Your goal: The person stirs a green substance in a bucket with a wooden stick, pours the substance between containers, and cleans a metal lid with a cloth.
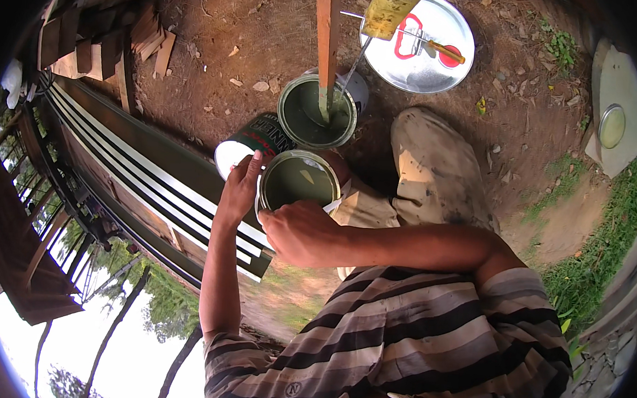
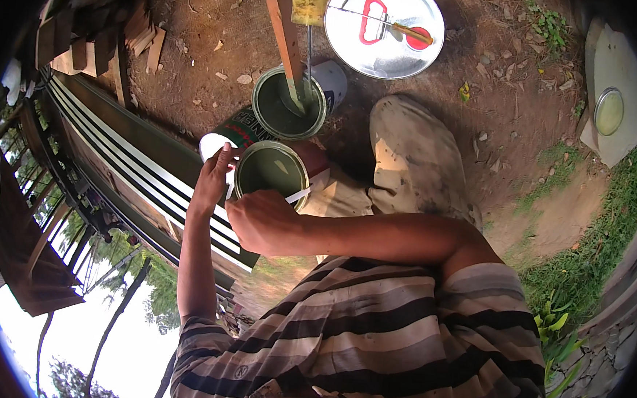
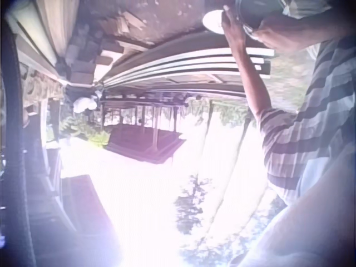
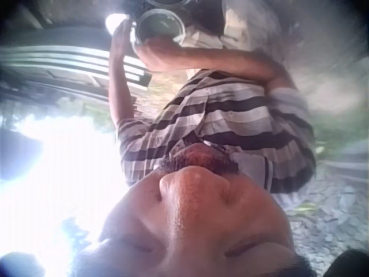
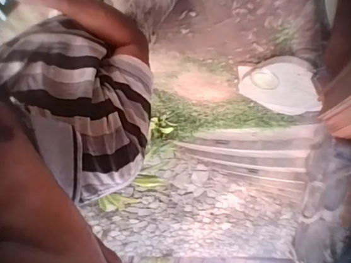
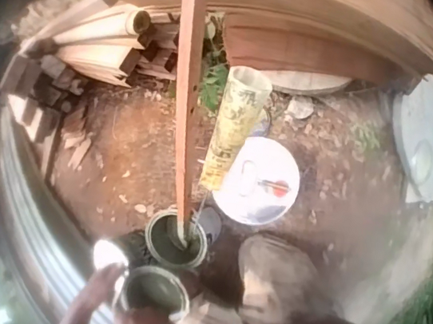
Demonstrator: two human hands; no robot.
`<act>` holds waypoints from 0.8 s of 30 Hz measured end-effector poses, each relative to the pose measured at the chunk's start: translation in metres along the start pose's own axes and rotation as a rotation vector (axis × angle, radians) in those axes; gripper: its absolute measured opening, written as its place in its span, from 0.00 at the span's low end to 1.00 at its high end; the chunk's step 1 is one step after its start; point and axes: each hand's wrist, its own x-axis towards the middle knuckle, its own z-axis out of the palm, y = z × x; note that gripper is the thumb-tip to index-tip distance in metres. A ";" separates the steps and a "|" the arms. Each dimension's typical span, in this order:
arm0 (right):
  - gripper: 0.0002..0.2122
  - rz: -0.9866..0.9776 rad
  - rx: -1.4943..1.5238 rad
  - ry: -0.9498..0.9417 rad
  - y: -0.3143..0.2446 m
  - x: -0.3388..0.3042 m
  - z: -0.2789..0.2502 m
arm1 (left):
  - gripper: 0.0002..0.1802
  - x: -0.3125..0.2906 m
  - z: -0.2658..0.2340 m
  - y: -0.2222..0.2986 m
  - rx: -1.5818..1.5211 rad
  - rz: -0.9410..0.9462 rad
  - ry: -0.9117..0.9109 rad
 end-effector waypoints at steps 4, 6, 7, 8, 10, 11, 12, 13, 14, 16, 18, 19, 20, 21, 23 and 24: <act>0.03 -0.002 0.035 0.034 0.002 0.000 0.001 | 0.37 0.006 0.003 0.013 -0.020 0.053 -0.013; 0.04 -0.001 0.042 0.041 0.003 0.001 0.000 | 0.36 0.006 0.007 0.026 0.011 0.102 -0.002; 0.04 -0.004 0.044 0.048 0.003 0.001 -0.001 | 0.35 0.008 0.006 0.030 0.029 0.100 -0.018; 0.04 -0.007 0.046 0.055 0.003 0.001 -0.002 | 0.35 0.011 0.005 0.035 0.046 0.097 -0.034; 0.04 -0.011 0.044 0.047 0.003 0.002 -0.001 | 0.35 0.015 0.005 0.032 0.096 0.114 -0.020; 0.04 -0.013 0.043 0.043 0.003 0.002 0.000 | 0.35 0.019 0.008 0.021 0.127 0.136 0.006; 0.04 -0.017 0.046 0.045 0.004 0.002 -0.001 | 0.36 0.021 0.010 0.024 0.159 0.161 0.030; 0.04 -0.021 0.050 0.046 0.005 0.002 -0.002 | 0.37 0.022 0.010 0.027 0.151 0.151 -0.009; 0.04 -0.026 0.054 0.048 0.005 0.003 -0.002 | 0.38 0.023 0.009 0.032 0.142 0.140 -0.049; 0.03 -0.016 0.045 0.021 0.006 0.003 -0.003 | 0.41 0.026 0.011 0.042 0.127 0.123 -0.123; 0.04 -0.013 0.043 -0.001 0.006 0.003 -0.003 | 0.42 0.030 0.013 0.046 0.113 0.109 -0.196; 0.04 -0.015 0.045 -0.010 0.006 0.003 -0.003 | 0.43 0.031 0.015 0.046 0.139 0.124 -0.191; 0.03 -0.016 0.047 -0.019 0.007 0.003 -0.003 | 0.44 0.032 0.017 0.046 0.164 0.139 -0.186; 0.03 -0.029 0.047 0.004 0.007 0.003 -0.003 | 0.45 0.033 0.019 0.048 0.189 0.155 -0.182; 0.04 -0.056 0.047 0.047 0.009 0.002 -0.001 | 0.46 0.033 0.021 0.055 0.238 0.145 -0.189; 0.04 -0.052 0.045 0.037 0.009 0.002 -0.001 | 0.47 0.033 0.022 0.059 0.261 0.139 -0.192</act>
